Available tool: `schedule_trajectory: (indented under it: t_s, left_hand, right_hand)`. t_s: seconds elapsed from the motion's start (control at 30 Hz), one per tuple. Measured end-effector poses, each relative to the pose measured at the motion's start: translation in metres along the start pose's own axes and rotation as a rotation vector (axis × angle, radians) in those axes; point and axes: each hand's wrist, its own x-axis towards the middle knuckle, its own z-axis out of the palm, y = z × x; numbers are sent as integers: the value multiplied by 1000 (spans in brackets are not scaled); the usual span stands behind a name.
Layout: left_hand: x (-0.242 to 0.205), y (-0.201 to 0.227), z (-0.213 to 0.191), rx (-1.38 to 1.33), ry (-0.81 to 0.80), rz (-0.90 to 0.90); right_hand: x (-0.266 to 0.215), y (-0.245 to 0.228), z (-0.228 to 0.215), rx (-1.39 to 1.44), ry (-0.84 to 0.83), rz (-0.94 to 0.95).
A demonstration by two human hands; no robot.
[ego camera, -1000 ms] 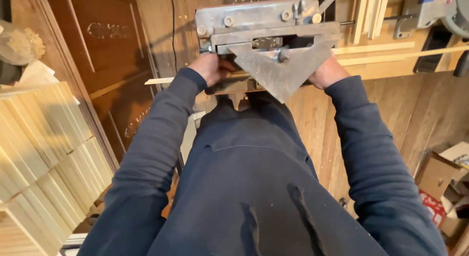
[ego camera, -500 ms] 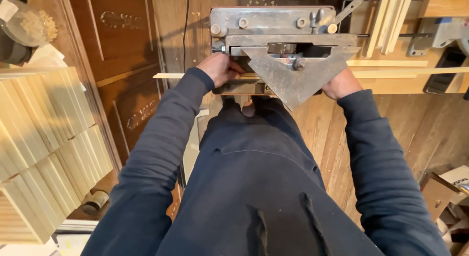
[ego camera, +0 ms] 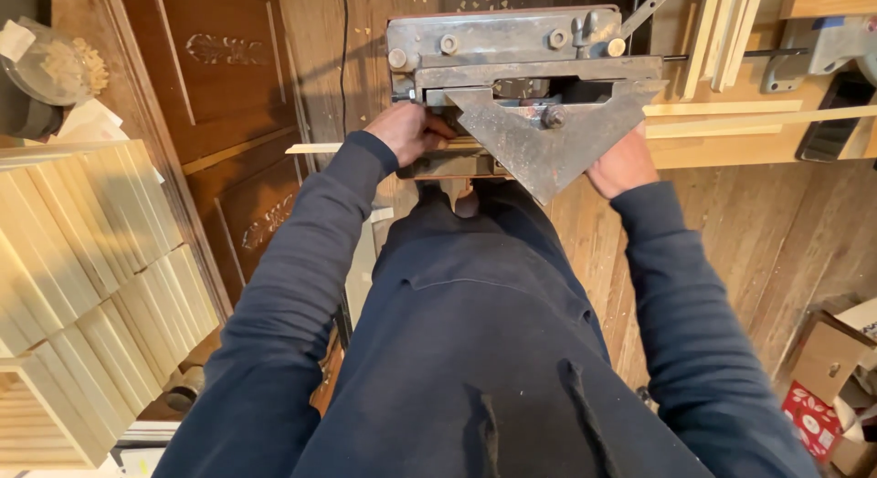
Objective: Cutting wood molding strips using a foot-operated mitre chopper machine.
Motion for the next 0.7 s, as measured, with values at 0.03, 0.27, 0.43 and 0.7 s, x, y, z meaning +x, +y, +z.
schedule_trajectory:
  t_s: [0.03, 0.27, 0.43, 0.7]
  left_hand:
    - [1, 1, 0, 0, -1, 0]
    - [-1, 1, 0, -17, 10, -25]
    - [-2, -2, 3, -48, -5, -38]
    - [0, -10, 10, 25, 100, 73]
  right_hand:
    - [1, -7, 1, 0, 0, 1]
    - [11, -20, 24, -61, 219, 387]
    - [11, -8, 37, -47, 339, 413]
    - [7, 17, 67, 118, 504, 528]
